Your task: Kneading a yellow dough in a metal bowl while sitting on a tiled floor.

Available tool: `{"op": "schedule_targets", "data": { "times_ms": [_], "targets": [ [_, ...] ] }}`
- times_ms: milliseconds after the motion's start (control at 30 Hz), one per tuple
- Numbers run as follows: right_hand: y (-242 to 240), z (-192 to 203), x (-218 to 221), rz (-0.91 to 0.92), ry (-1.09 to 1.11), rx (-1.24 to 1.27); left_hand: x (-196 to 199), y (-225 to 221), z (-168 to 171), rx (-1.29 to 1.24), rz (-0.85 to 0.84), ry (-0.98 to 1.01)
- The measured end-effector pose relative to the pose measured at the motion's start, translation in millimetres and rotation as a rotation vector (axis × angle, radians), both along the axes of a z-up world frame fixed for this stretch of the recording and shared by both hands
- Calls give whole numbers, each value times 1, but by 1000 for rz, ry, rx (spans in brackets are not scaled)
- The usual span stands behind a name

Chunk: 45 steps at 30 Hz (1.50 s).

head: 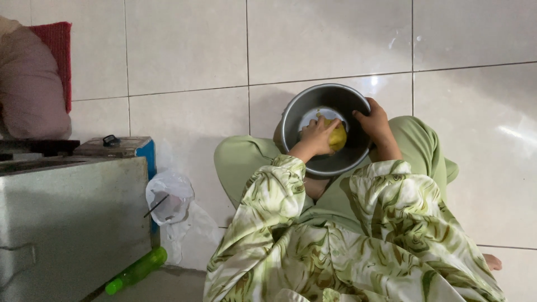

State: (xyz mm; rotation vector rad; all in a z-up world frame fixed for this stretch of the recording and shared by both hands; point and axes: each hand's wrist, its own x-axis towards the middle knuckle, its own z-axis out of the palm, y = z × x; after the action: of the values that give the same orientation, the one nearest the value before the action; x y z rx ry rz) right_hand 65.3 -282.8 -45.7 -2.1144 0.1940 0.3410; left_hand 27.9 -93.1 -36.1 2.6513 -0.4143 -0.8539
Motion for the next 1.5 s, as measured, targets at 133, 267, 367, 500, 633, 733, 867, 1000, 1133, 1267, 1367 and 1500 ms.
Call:
{"op": "schedule_targets", "data": {
  "times_ms": [133, 267, 367, 500, 633, 733, 867, 1000, 1133, 1267, 1367, 1500],
  "targets": [
    [0, 3, 0, 20, 0, -12, -18, 4, 25, -60, -11, -98],
    [-1, 1, -2, 20, 27, -11, -31, 5, 21, 16, -66, -299],
    [3, 4, 2, 32, 43, -15, -32, 2, 18, 118, -98, -218],
    [0, -2, 3, 29, 77, -52, -25, -15, 13, 292, -138, -134],
    [2, 2, 2, 22, 42, -39, -21, -11, -10, 279, -170, -210],
    [7, 13, 1, 7, 55, -16, -24, -2, -11, 156, -142, -263],
    [4, 8, 6, 12, 63, -9, -16, 1, -11, 62, -59, -327],
    [2, -5, 8, 11, 62, -14, -12, 0, -12, 82, -11, -348],
    [4, 3, 6, 21, 86, 6, -4, -13, 7, 191, -100, -242],
    [0, -6, 5, 26, 92, -14, 1, -16, -11, 235, -120, -262],
    [2, -1, 4, 24, 73, 0, 0, -7, -12, 146, -104, -277],
    [5, 11, 2, 11, 92, 10, -3, 10, 12, -68, -38, -256]
  ]
}}
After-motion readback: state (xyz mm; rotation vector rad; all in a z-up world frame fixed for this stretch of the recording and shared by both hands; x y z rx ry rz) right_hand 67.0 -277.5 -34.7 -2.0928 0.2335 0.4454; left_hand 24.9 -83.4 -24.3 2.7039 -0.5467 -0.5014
